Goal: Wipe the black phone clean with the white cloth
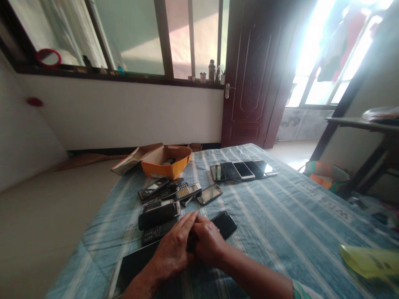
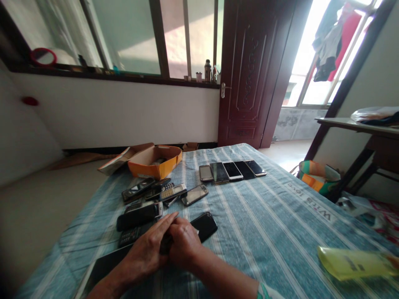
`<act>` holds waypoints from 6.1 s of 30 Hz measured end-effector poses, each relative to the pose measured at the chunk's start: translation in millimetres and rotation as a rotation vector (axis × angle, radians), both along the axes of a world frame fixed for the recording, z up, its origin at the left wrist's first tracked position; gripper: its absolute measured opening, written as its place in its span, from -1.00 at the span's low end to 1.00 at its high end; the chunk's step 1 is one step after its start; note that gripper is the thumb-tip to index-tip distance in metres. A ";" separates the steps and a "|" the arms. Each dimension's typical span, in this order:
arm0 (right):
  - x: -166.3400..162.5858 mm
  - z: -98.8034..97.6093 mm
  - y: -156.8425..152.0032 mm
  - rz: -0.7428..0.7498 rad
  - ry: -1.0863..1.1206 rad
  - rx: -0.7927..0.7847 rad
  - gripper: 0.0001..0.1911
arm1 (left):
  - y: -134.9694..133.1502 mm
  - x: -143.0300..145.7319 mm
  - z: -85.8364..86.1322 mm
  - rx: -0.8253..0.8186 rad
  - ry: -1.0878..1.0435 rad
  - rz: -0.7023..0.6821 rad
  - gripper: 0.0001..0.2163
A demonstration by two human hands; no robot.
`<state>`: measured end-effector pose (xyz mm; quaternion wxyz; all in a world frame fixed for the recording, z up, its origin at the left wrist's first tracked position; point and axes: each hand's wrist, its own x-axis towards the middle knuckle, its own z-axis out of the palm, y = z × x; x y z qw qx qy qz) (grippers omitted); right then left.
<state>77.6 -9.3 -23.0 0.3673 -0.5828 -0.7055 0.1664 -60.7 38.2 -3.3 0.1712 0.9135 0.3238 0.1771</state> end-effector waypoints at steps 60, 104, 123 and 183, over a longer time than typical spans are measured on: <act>48.9 -0.8 -20.5 -0.035 -0.226 0.050 -0.70 | -10.6 11.1 0.3 0.052 -0.005 0.026 -0.42; 67.3 -11.0 -53.6 -0.167 -0.116 -0.035 -0.61 | -17.9 15.2 9.0 0.005 0.015 0.047 -0.57; 55.0 -7.8 -42.0 -0.165 -0.197 -0.065 -0.59 | -18.2 13.5 6.2 0.003 -0.014 0.028 -0.60; 89.6 -14.8 -65.3 -0.050 -0.170 0.033 -0.65 | -18.6 6.4 22.0 -0.103 0.118 -0.069 -0.38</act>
